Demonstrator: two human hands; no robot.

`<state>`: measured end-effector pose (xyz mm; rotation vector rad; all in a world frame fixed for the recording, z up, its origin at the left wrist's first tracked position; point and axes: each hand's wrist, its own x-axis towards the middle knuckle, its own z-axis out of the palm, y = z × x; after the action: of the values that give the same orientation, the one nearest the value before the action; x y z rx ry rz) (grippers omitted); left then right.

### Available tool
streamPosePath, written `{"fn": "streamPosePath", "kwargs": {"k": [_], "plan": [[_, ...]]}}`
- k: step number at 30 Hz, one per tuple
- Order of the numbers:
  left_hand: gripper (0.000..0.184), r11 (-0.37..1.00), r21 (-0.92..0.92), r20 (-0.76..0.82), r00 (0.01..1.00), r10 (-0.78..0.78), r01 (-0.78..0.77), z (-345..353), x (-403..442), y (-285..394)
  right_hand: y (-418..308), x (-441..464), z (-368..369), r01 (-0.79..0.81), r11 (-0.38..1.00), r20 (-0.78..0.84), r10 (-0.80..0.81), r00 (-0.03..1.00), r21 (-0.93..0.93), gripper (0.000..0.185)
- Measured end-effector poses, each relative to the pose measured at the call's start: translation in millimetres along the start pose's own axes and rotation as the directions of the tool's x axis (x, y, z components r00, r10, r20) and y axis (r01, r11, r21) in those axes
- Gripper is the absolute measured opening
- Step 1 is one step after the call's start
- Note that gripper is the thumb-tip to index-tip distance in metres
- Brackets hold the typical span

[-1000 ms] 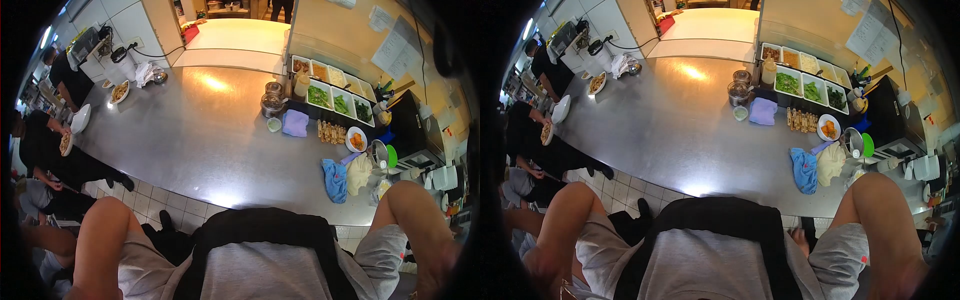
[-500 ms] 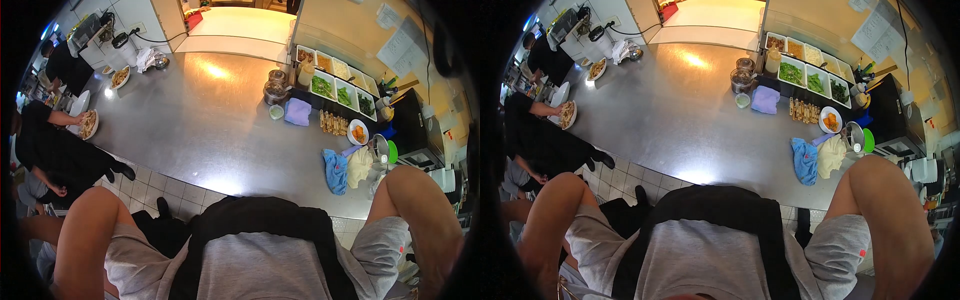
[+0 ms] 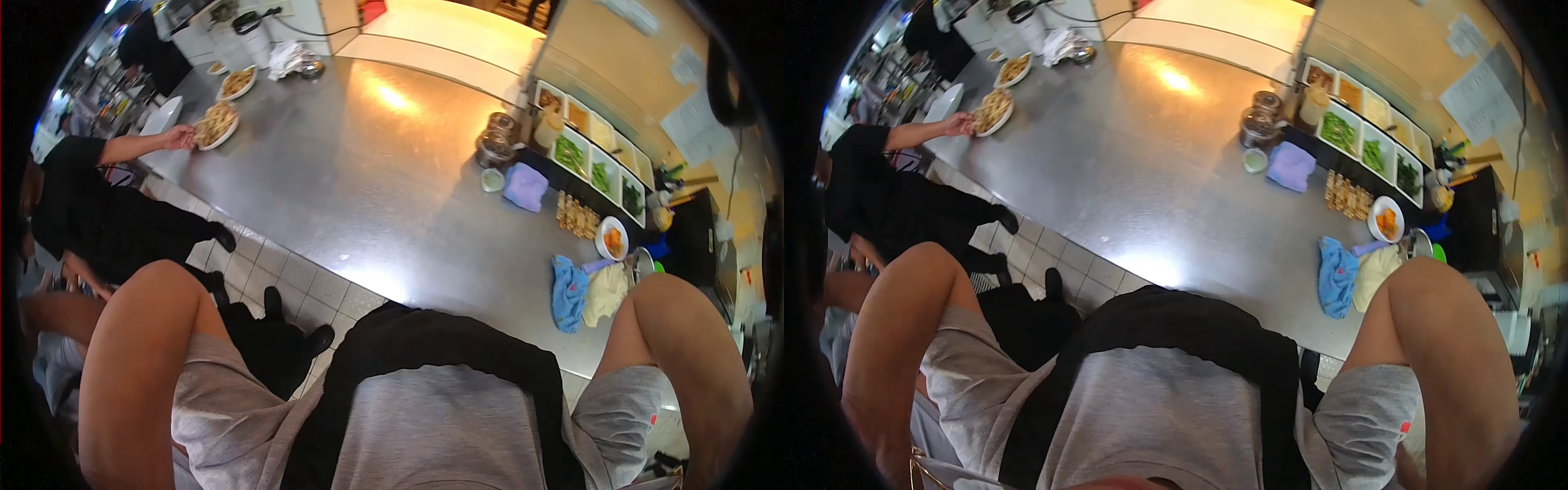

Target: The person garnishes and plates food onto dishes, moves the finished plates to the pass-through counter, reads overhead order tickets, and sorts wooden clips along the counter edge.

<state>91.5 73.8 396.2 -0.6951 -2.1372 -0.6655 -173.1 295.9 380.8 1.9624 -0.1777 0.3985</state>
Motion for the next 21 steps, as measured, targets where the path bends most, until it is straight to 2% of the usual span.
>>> {"fn": "streamPosePath", "kwargs": {"k": [6, 14, 19, 21], "plan": [[0.051, 0.994, 0.108, -0.077, 0.996, 0.036, -0.027, -9.8, -9.5, 18.6, 20.7, 3.2, 29.4, -0.101, 0.992, -0.214, 0.115, 0.97, 0.074, 0.039], [0.051, 0.89, 0.401, -0.221, 0.92, 0.324, -0.217, -31.7, -16.2, 54.0, 47.9, 13.2, 71.4, -0.112, 0.979, -0.439, 0.177, 0.881, 0.17, 0.036], [0.051, 0.783, 0.558, -0.218, 0.862, 0.458, -0.275, -46.6, -25.0, 67.7, 62.9, 26.0, 98.4, -0.067, 0.976, -0.519, 0.168, 0.838, 0.209, 0.034], [0.051, 0.77, 0.583, -0.236, 0.852, 0.467, -0.26, -59.2, -29.1, 64.6, 71.0, 29.6, 108.5, -0.085, 0.969, -0.532, 0.199, 0.823, 0.231, 0.034]]}}
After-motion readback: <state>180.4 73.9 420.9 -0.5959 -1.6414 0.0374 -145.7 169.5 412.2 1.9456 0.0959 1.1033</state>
